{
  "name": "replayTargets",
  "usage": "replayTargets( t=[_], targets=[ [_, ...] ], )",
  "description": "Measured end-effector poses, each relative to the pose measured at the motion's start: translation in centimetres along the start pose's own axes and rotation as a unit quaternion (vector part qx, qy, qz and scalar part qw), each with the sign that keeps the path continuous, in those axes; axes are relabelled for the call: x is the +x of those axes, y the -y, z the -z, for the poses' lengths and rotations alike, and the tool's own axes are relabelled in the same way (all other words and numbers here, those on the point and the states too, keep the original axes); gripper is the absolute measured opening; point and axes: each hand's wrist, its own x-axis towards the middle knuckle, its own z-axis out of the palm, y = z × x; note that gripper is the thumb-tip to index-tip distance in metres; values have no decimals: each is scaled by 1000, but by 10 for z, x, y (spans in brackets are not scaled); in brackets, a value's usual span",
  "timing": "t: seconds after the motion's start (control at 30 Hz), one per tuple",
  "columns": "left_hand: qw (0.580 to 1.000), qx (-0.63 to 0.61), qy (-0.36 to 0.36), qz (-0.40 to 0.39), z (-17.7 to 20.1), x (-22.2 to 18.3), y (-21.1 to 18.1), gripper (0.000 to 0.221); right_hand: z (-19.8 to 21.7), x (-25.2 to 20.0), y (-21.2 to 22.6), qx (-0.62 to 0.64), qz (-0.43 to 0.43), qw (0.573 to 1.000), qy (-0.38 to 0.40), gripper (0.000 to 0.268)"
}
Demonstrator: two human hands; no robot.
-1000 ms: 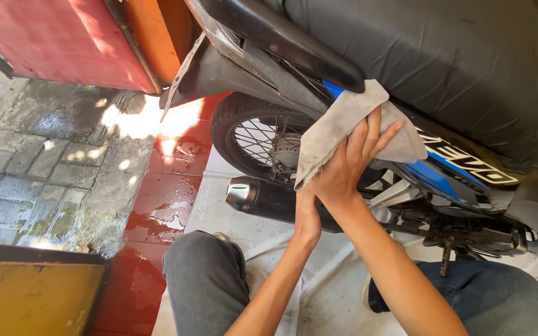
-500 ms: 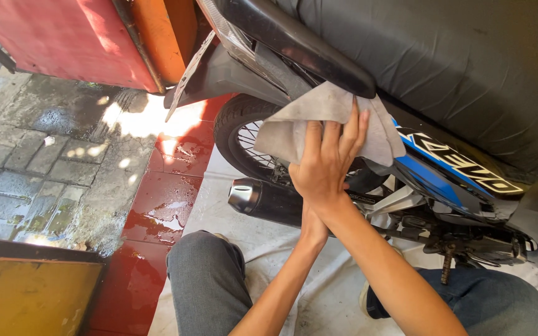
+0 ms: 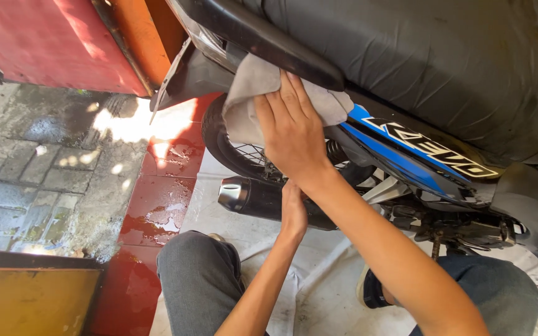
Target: The person sits on the floor and wipes the rear section of a motorcycle, including the exhaust pipe, chain, and frame, using a white cloth. The person folds the cloth and continues wiping the same area.
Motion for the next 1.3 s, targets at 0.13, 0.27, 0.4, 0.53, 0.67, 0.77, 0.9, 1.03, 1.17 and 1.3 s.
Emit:
replayTargets(
  t=[0.13,0.27,0.4,0.53,0.67,0.77,0.9,1.03,1.17,1.3],
  targets=[
    [1000,-17,-2,1,6,-12,-43,72,40,-13,-20,1,21,1000,16,28],
    [1000,-9,-8,-4,15,-21,-53,71,79,-50,-42,27,-24,996,82,31],
    [1000,10,-7,-1,19,-33,-69,70,133,-90,-71,62,-139,974,166,53],
    [999,38,10,-3,23,-44,-73,71,166,-140,-86,24,-187,968,167,58],
    [999,50,-3,21,13,-40,-86,72,190,-178,-101,-13,-219,971,95,68],
    [997,64,-12,28,11,-43,-84,69,198,-205,-97,27,-305,948,83,69],
    [997,83,2,10,3,-42,-74,64,202,-201,-81,82,-390,917,26,49],
    [994,106,10,-16,-12,-44,-88,56,204,-226,-59,221,-519,822,-85,39],
    [988,141,22,-64,-22,-41,-86,54,214,-204,-52,493,-824,250,-127,56],
    [978,184,34,-90,-29,-42,-87,58,228,-183,-59,497,-849,160,-82,74]
  ],
)
